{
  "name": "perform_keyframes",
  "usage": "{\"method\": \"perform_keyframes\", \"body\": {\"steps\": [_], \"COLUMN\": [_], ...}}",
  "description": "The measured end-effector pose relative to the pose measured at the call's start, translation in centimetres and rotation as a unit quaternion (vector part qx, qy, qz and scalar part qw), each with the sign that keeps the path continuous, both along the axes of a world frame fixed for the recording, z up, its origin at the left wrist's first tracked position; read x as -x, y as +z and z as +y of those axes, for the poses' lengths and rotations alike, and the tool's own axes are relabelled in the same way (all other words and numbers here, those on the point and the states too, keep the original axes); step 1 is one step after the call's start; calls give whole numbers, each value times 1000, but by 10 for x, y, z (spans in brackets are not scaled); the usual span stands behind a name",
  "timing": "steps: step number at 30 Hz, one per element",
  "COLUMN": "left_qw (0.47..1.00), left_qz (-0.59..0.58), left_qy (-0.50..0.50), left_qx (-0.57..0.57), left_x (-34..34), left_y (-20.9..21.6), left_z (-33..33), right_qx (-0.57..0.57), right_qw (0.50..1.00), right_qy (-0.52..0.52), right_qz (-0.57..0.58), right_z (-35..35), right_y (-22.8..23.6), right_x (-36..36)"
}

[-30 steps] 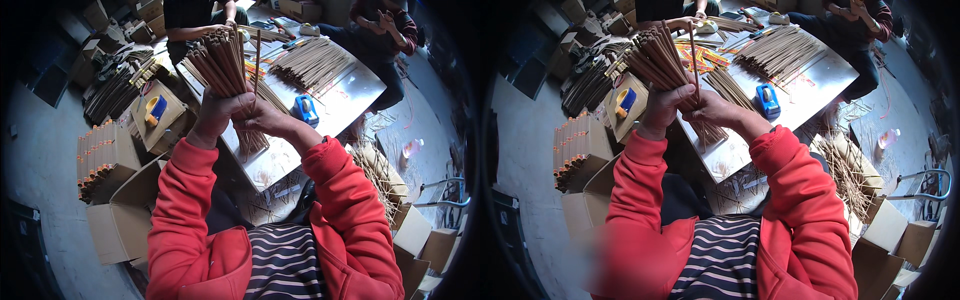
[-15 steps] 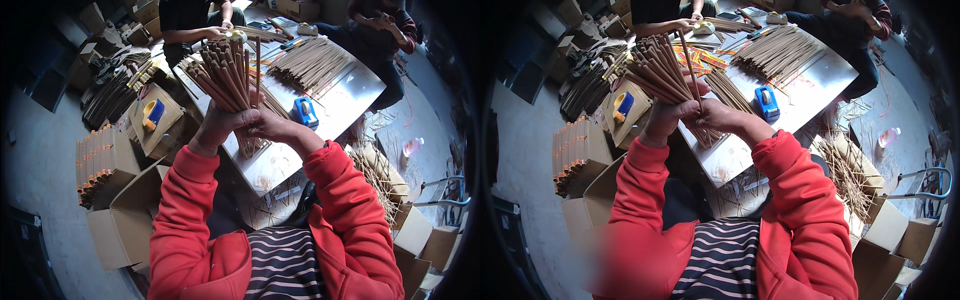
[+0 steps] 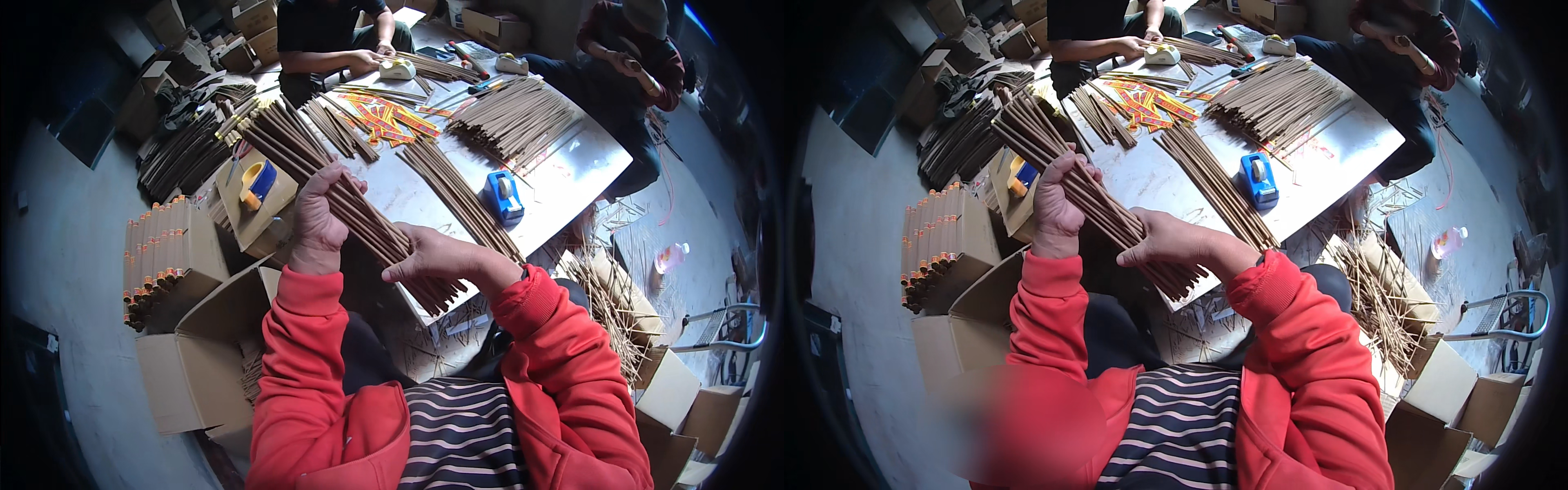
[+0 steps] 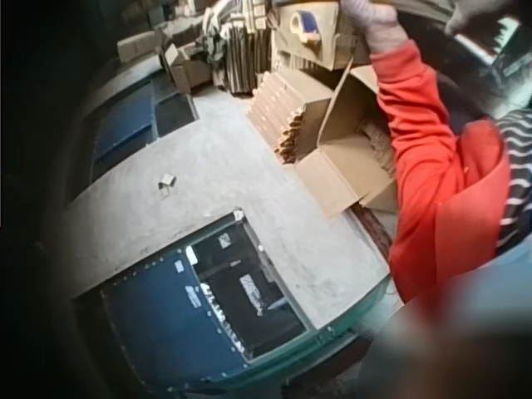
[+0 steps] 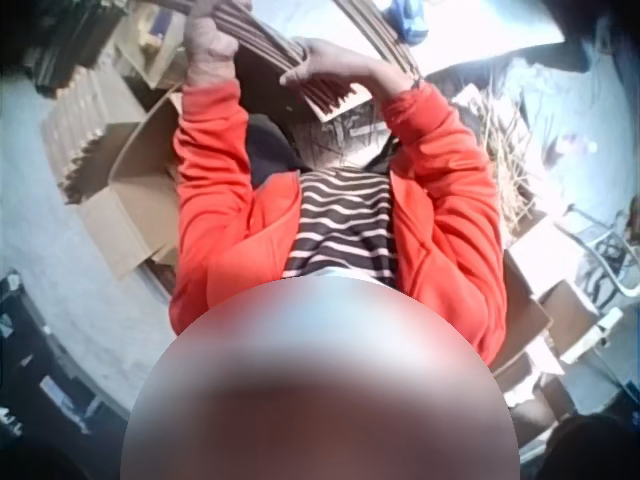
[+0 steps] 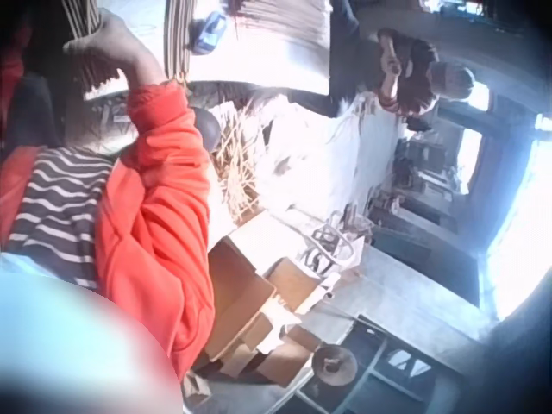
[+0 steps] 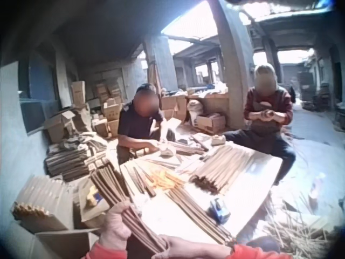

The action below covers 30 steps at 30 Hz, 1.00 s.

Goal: The person gathers thin wooden sticks from a cardboard box, aligns them into a bundle, and wraps a small printed paper label around the bundle to secure it. The person repeats this process multiple times, placing the finished bundles into a box.

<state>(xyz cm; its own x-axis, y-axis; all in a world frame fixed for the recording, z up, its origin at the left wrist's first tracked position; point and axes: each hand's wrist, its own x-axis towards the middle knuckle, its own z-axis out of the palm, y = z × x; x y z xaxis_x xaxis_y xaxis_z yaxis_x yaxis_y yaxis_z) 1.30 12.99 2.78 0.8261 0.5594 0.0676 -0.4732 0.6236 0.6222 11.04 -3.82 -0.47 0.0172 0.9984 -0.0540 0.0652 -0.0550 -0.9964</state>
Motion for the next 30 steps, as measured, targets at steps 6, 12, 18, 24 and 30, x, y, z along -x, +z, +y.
{"method": "perform_keyframes", "body": {"steps": [6, 12, 18, 24, 30], "left_qw": [990, 992, 989, 975, 937], "left_qz": [58, 78, 84, 154, 178], "left_qy": [14, -78, -79, -77, -126], "left_qx": [124, 65, 95, 143, 274], "left_x": [29, 55, 28, 22, 28], "left_y": [-60, -101, -125, -138, -143], "left_z": [4, -59, -85, -97, -88], "right_qx": [147, 143, 150, 178, 198], "right_qw": [972, 950, 920, 881, 868], "right_qy": [3, -44, -101, -172, -232], "right_qz": [183, 275, 348, 404, 393], "right_z": [-19, -31, -66, -84, -89], "right_y": [-15, -44, -66, -81, -76], "right_x": [29, 44, 36, 30, 21]}}
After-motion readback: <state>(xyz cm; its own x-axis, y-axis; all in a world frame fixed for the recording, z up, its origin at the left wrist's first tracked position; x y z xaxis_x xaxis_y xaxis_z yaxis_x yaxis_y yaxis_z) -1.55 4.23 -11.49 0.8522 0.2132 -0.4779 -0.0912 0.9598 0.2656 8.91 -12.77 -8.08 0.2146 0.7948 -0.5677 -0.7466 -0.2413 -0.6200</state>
